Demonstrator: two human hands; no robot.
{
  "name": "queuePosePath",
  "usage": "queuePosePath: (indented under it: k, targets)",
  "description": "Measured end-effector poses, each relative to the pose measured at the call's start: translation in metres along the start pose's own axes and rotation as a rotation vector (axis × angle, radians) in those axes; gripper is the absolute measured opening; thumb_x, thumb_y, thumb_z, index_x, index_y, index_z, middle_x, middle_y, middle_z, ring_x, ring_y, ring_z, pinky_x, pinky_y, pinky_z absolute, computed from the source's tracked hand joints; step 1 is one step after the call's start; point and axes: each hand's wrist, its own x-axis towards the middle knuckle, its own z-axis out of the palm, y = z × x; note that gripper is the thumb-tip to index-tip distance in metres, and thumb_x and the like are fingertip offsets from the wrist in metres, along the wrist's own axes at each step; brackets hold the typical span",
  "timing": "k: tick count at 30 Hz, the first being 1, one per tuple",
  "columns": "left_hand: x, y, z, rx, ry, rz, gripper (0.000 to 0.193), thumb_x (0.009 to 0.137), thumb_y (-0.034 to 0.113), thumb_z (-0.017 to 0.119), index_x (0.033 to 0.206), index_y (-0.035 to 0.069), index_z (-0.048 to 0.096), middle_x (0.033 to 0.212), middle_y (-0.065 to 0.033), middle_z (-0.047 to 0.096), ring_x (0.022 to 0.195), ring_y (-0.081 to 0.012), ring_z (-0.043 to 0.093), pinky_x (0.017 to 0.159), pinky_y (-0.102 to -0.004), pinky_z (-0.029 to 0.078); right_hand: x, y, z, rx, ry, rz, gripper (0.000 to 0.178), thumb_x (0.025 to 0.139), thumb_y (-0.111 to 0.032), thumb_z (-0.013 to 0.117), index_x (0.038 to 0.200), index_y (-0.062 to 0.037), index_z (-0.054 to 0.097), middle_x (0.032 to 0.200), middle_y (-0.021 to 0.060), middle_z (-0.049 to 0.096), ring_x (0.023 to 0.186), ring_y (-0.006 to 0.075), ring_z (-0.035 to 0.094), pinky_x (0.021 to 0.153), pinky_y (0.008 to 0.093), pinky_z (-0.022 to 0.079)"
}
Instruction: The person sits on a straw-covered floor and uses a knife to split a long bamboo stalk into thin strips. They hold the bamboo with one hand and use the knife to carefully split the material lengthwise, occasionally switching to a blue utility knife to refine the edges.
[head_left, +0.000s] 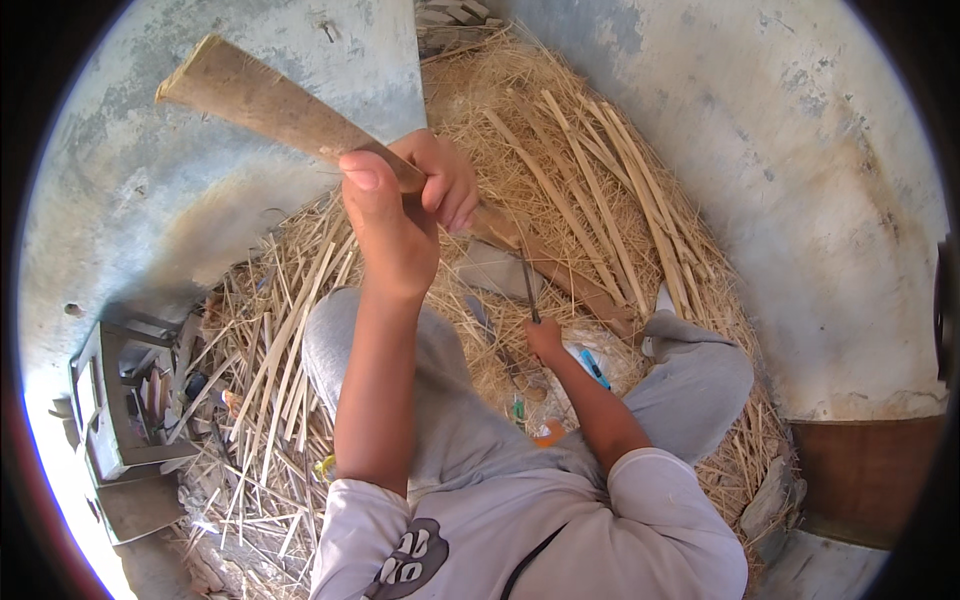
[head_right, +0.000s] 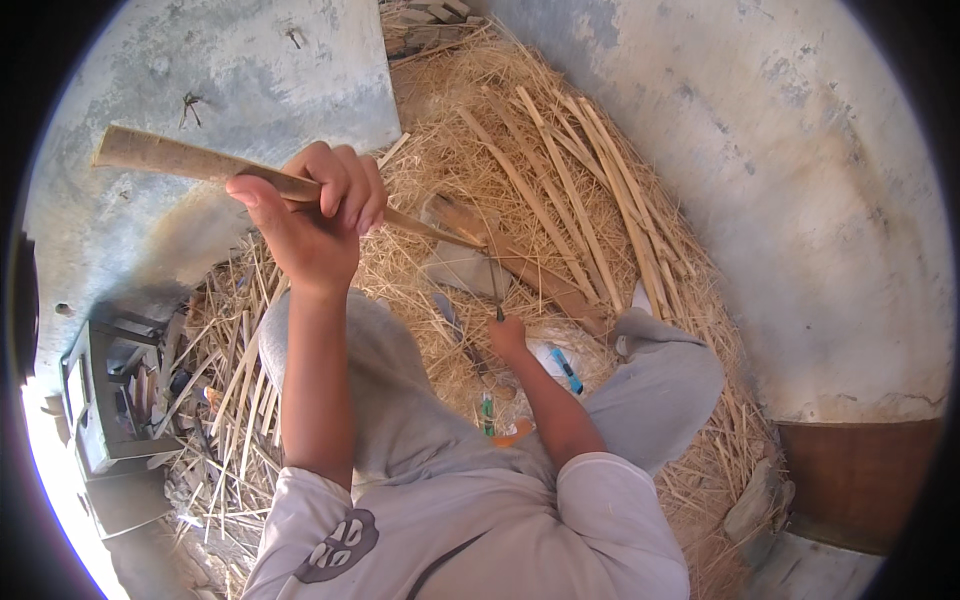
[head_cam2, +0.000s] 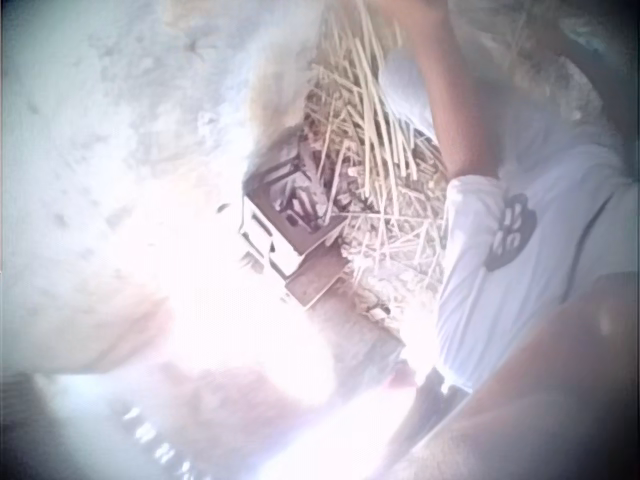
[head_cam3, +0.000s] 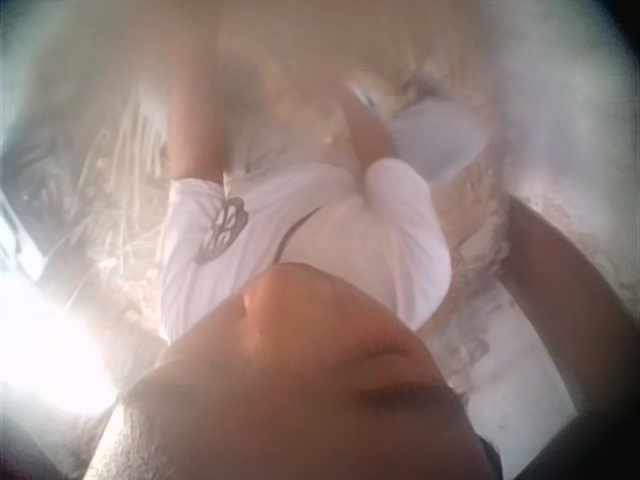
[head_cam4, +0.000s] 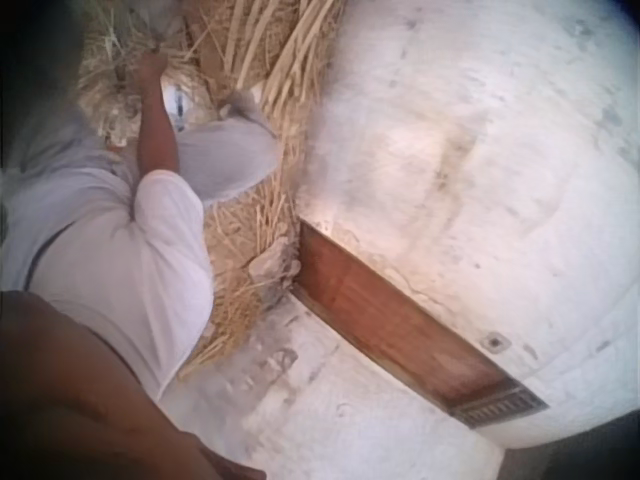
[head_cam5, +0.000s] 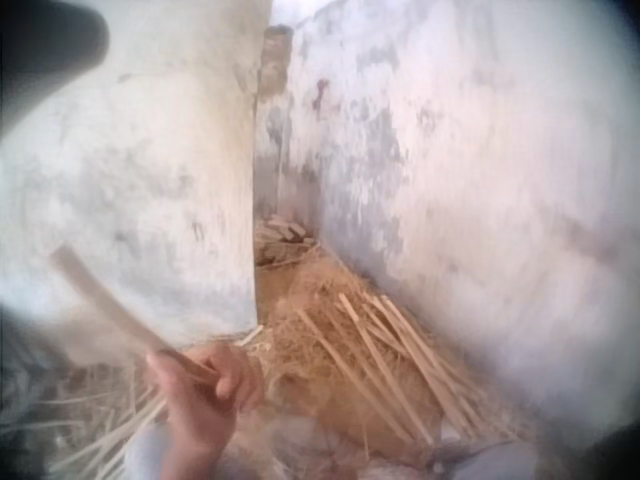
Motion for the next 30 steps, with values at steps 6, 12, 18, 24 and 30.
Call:
queuePosePath:
  k: [6, 12, 18, 24, 30]
  targets:
    - [0.002, -0.002, 0.007, 0.067, 0.134, 0.023, 0.077, 0.087, 0.085, 0.031, 0.065, 0.010, 0.033, 0.057, 0.0005, 0.029, 0.053, -0.0136, 0.030, 0.049, -0.0271, 0.025, -0.055, -0.086, -0.011, 0.251, -0.088, -0.010, 0.031, 0.093, -0.032, 0.062, 0.079, -0.0075, 0.048, 0.054, 0.0015, 0.045, 0.037, 0.0131, 0.041, 0.035, 0.0322, 0.034]
    - [0.003, -0.004, -0.002, -0.024, 0.275, 0.061, 0.078, 0.081, 0.085, 0.044, 0.064, 0.011, 0.032, 0.057, 0.0023, 0.027, 0.049, -0.0114, 0.026, 0.049, -0.0274, 0.023, -0.176, -0.214, -0.070, 0.627, -0.280, -0.283, 0.039, 0.103, -0.046, 0.048, 0.085, -0.0121, 0.043, 0.058, -0.0013, 0.041, 0.041, 0.0075, 0.037, 0.037, 0.0272, 0.034]
    - [-0.008, -0.002, 0.014, 0.024, 0.316, 0.110, 0.077, 0.082, 0.083, 0.047, 0.062, 0.010, 0.033, 0.055, 0.0032, 0.027, 0.047, -0.0106, 0.026, 0.045, -0.0277, 0.022, -0.242, -0.232, -0.081, 0.902, -0.022, -1.104, 0.045, 0.105, -0.052, 0.037, 0.092, -0.0093, 0.040, 0.067, 0.0026, 0.044, 0.049, 0.0085, 0.042, 0.044, 0.0249, 0.037]
    - [-0.021, -0.023, 0.019, 0.161, 0.219, 0.166, 0.072, 0.095, 0.069, 0.043, 0.064, 0.004, 0.042, 0.056, 0.0007, 0.034, 0.049, -0.0105, 0.031, 0.045, -0.0275, 0.024, -0.197, -0.132, -0.019, 0.480, -0.259, -0.263, 0.042, 0.105, -0.048, 0.044, 0.090, -0.0087, 0.047, 0.061, 0.0002, 0.045, 0.051, 0.0108, 0.046, 0.048, 0.0279, 0.039]
    - [-0.037, -0.030, 0.020, 0.251, 0.097, 0.250, 0.068, 0.100, 0.063, 0.040, 0.068, 0.003, 0.045, 0.057, -0.0007, 0.037, 0.048, -0.0108, 0.033, 0.045, -0.0278, 0.025, -0.207, -0.164, -0.035, 0.251, -0.055, -0.604, 0.042, 0.105, -0.044, 0.047, 0.091, -0.0043, 0.054, 0.061, 0.0037, 0.048, 0.055, 0.0106, 0.046, 0.053, 0.0317, 0.039]
